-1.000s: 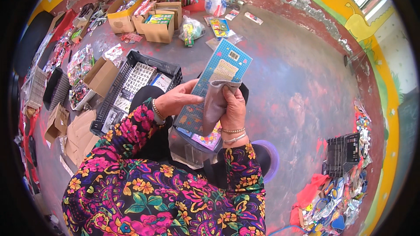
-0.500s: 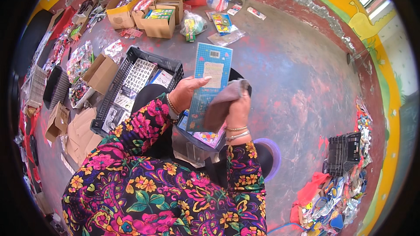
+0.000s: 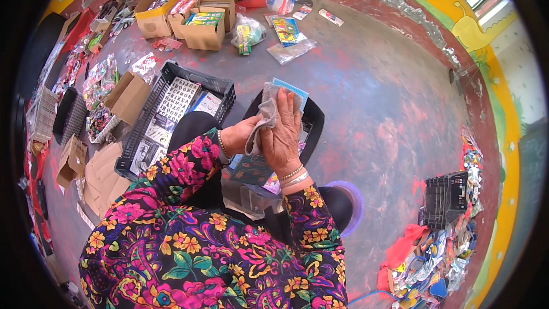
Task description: The person sits on the floor and organizes stationery items. They open a plastic package, remove a white plastic tray, and place it on their lap. They then pick up a small yellow marker and a piece of paper, followed by wiping several sticker sheets with a cloth.
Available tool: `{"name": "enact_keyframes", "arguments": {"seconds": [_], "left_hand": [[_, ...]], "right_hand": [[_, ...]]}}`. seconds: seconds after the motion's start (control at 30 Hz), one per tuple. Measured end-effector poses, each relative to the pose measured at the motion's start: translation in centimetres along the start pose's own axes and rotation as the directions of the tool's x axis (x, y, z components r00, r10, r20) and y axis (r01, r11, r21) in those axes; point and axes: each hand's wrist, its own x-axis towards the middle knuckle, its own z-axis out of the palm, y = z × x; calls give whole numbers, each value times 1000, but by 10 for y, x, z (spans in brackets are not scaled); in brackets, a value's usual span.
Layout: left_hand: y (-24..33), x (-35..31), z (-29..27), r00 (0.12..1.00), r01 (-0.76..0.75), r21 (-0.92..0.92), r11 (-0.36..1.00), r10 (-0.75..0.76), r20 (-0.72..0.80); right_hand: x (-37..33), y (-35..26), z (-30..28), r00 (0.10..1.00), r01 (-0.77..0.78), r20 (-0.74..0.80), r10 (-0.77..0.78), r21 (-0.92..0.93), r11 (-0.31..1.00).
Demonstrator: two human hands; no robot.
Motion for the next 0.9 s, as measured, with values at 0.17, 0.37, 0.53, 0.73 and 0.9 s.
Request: {"name": "enact_keyframes", "arguments": {"seconds": [0.17,0.37,0.53,0.73,0.9], "left_hand": [[9,-6,11,981,-192,824,534,138,139],[4,-5,14,982,-158,777,610,16,187],[13,-19,29,994,9,519,855,-65,89],[38,-22,26,982,-163,258,952,182,-53],[28,-14,33,971,-181,305,935,219,-93]], "right_hand": [[2,8,-3,998,14,-51,-25,-200,980],[5,18,-7,960,-139,-239,149,57,989],[-6,70,-2,852,-148,-88,517,906,398],[-19,84,-25,853,-214,232,468,972,-93],[1,66,-8,791,-460,495,360,868,-186]]}}
